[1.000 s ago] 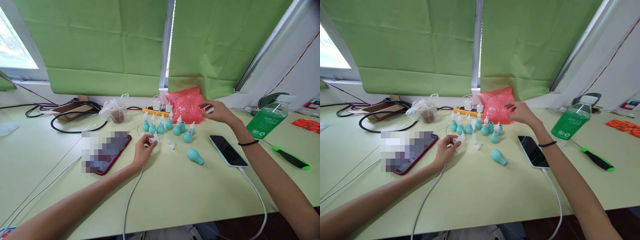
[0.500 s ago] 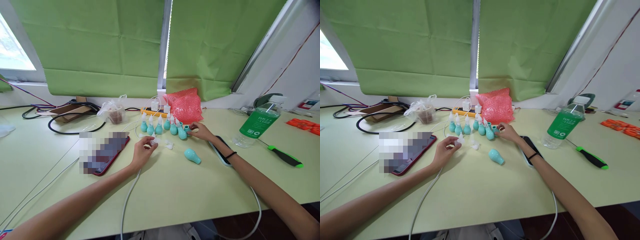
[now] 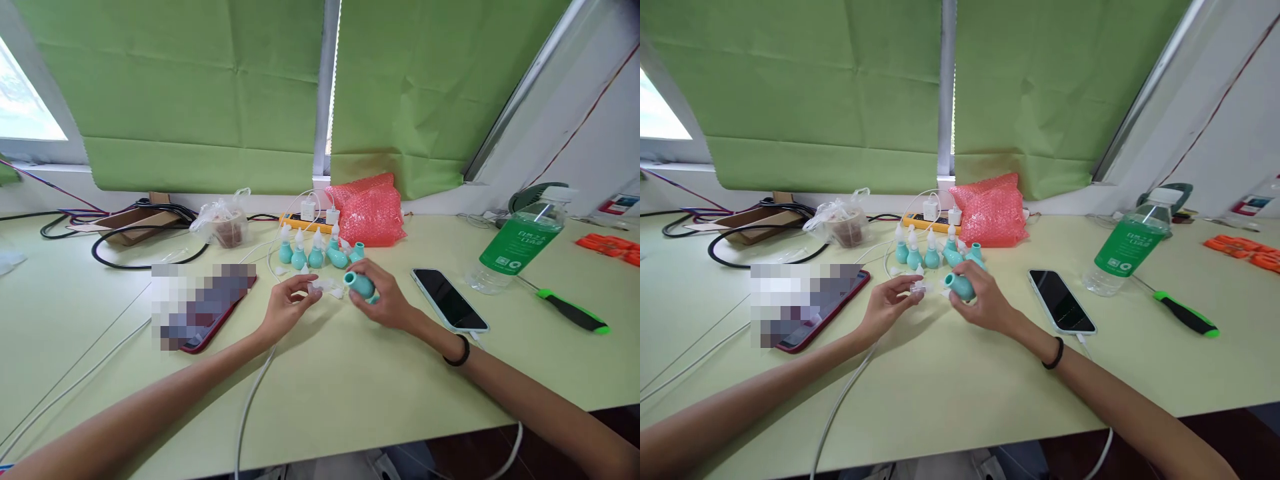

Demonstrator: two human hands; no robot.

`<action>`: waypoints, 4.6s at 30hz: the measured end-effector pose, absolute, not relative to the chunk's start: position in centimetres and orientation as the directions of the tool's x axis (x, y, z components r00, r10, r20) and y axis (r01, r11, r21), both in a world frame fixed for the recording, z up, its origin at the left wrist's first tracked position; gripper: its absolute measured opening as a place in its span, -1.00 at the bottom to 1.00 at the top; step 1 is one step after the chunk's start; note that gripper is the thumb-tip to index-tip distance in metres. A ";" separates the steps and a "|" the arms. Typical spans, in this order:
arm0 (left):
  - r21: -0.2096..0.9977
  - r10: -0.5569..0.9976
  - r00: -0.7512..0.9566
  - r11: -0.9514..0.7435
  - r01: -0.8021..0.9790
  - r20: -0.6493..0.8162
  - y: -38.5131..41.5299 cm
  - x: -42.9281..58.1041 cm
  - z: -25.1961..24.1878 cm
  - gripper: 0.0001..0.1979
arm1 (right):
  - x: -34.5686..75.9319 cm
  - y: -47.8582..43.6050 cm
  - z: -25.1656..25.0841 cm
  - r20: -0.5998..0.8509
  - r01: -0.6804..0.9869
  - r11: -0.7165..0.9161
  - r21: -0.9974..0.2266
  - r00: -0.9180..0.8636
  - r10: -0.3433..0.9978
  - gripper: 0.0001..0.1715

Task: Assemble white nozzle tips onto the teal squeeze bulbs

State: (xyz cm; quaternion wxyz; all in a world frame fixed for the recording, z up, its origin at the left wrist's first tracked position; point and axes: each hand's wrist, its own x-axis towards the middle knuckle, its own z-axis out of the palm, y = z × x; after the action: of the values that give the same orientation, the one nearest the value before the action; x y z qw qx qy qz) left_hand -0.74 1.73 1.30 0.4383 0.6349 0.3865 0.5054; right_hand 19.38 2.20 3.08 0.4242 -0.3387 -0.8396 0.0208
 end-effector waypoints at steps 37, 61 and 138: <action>0.936 0.846 0.514 -0.284 0.210 0.141 0.4 -0.3 3.5 -0.79 | 18.4 0.1 -0.1 0.724 0.693 0.707 -0.139 -0.416 0.550 -0.88; 0.825 0.809 0.399 -0.532 0.190 0.431 2.4 -2.7 6.2 -0.62 | 16.7 -1.7 2.1 0.343 0.406 0.448 -0.796 -0.308 0.888 -0.79; 0.994 0.779 0.622 0.010 0.108 -0.075 1.8 -2.2 6.8 -0.73 | 18.6 -0.8 1.8 0.685 0.636 0.767 -0.081 -0.524 0.507 -0.73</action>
State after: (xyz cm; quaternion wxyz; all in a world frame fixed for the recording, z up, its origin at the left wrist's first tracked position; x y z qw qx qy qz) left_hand -2.25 1.84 6.79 0.6233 0.6501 0.3411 0.2693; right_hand 18.56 -0.84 1.84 0.3601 -0.3292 -0.8682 -0.0899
